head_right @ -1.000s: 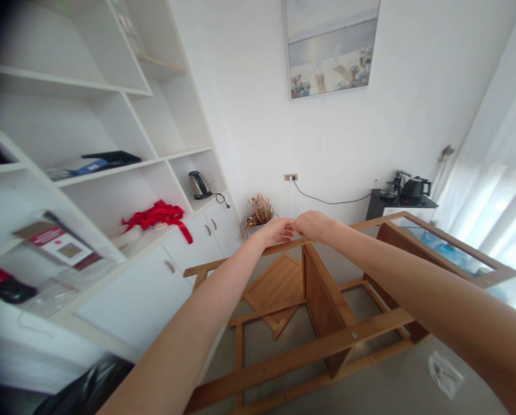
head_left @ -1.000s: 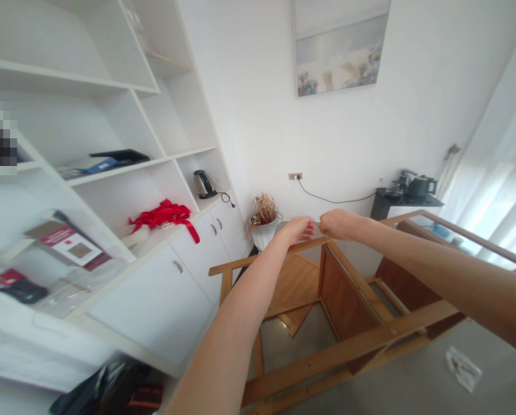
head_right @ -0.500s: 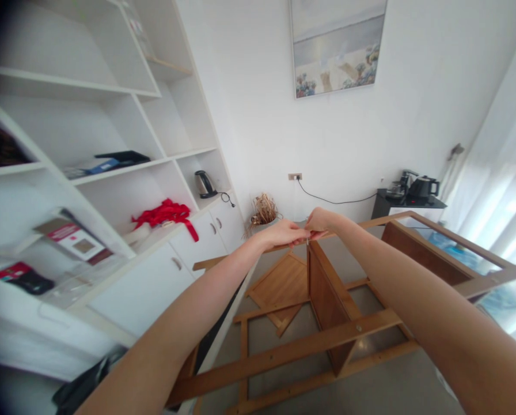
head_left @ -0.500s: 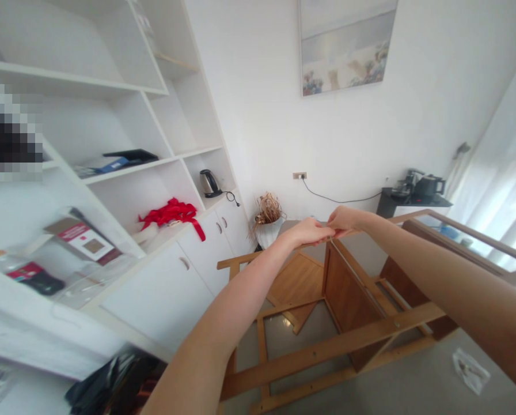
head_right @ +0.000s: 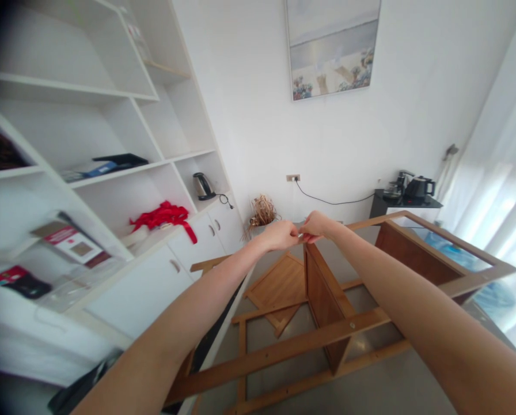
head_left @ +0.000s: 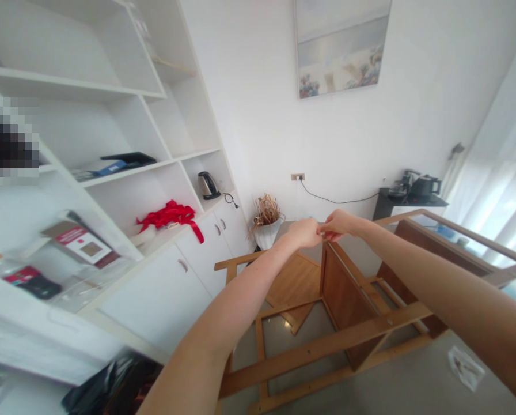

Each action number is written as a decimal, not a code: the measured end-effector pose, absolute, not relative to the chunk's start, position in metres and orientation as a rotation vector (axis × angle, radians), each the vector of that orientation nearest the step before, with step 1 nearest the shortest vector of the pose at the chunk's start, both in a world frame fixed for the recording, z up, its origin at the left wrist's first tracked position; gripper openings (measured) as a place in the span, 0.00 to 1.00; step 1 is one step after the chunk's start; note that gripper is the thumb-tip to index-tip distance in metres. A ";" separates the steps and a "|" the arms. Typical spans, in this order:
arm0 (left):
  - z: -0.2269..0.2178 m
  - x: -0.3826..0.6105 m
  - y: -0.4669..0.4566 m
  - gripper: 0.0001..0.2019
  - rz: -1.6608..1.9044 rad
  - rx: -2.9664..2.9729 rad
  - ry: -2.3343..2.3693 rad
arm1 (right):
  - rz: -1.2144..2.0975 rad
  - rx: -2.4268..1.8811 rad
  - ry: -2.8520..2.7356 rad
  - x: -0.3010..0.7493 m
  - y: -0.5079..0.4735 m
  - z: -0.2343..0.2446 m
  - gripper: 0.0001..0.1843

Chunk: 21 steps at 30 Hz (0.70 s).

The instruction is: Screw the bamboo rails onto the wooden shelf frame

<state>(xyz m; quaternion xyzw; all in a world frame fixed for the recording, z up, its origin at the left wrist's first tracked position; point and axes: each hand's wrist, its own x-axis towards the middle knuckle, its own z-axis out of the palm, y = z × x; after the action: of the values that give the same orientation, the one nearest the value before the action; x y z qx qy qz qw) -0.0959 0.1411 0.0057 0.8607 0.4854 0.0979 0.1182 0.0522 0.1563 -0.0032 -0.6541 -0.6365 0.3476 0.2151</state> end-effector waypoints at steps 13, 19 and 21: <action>0.006 -0.094 0.164 0.09 0.448 2.702 1.414 | 0.087 -1.733 -2.499 0.064 0.137 0.019 0.15; -0.001 -0.092 0.169 0.09 0.470 2.724 1.315 | -0.237 -1.459 -2.782 0.069 0.127 0.028 0.18; -0.003 -0.093 0.170 0.10 0.483 2.726 1.278 | -0.307 -1.394 -2.852 0.069 0.128 0.028 0.18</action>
<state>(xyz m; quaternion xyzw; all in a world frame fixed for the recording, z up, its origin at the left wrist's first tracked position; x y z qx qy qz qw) -0.0933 0.1699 -0.0026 0.8931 0.4186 0.1581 0.0465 0.0694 0.1278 0.0279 -0.4371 -0.8940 -0.0961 -0.0239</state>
